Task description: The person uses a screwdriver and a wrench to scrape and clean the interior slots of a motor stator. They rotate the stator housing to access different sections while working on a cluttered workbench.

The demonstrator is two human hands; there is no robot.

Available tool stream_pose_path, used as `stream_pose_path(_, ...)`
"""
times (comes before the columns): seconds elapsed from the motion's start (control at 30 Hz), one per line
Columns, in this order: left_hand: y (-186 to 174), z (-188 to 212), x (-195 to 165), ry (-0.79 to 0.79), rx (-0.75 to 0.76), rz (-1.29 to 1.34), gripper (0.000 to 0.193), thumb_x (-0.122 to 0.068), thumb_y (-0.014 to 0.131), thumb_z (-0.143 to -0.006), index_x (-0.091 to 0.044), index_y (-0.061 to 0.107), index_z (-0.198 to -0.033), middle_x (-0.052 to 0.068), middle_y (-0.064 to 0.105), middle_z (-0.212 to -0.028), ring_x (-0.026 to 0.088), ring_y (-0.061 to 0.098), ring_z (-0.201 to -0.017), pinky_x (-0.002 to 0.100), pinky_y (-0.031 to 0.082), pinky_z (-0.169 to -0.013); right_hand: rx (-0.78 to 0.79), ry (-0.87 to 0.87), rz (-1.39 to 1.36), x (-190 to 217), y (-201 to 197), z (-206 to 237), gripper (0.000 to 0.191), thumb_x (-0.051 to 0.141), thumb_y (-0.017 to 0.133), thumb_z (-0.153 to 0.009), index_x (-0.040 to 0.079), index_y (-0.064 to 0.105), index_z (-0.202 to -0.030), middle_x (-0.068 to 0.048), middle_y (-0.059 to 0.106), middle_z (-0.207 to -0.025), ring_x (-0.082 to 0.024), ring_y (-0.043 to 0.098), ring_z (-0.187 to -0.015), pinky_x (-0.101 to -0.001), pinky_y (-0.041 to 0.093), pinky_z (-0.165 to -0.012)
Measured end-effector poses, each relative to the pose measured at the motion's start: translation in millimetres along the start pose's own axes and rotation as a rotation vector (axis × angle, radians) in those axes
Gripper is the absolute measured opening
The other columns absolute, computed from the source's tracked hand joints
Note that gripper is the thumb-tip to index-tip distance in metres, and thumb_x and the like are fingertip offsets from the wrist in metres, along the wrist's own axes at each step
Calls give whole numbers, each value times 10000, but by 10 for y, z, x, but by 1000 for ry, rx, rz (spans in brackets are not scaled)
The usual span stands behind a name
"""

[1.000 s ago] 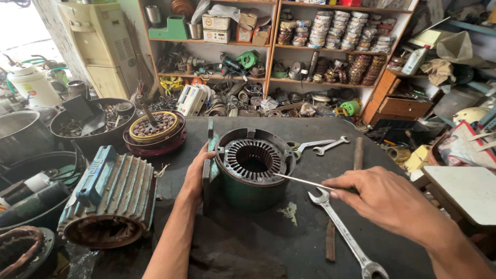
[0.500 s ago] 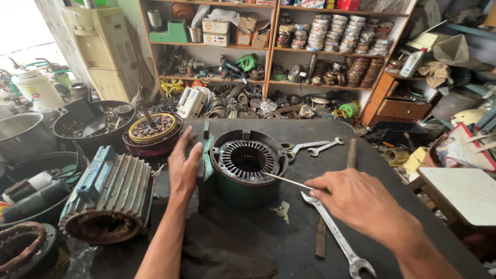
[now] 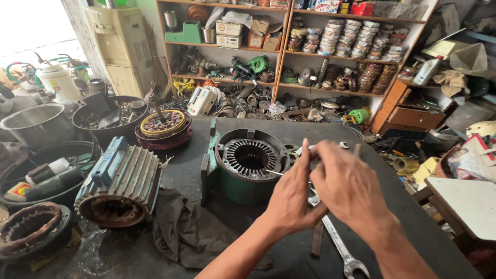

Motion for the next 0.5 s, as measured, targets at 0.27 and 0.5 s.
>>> stream_pose_path(0.27, 290, -188, 215, -8, 103, -202, 971, -162, 749, -766, -72, 310, -1628, 113, 696, -859, 334, 689, -755, 454, 507, -654, -639, -289, -814, -432, 160, 200, 248, 140, 408, -1018, -27, 476, -1188, -167, 566, -1169, -254, 584, -1071, -375, 516, -965)
stream_pose_path(0.5, 152, -224, 290, -25, 8, -132, 698, -92, 697, -806, -139, 523, -1480, 71, 687, -1020, 303, 691, -817, 412, 538, -679, 163, 359, -55, -1112, 1087, 827, 675, 478, 646, -844, 199, 462, -1431, -105, 554, -1355, -310, 596, -1207, -441, 498, -970)
Point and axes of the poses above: each hand's wrist, its own z-axis away from the middle knuckle, its own y-axis out of the palm, x = y × z, the point moved 3 cm from there along -z, towards the middle knuckle
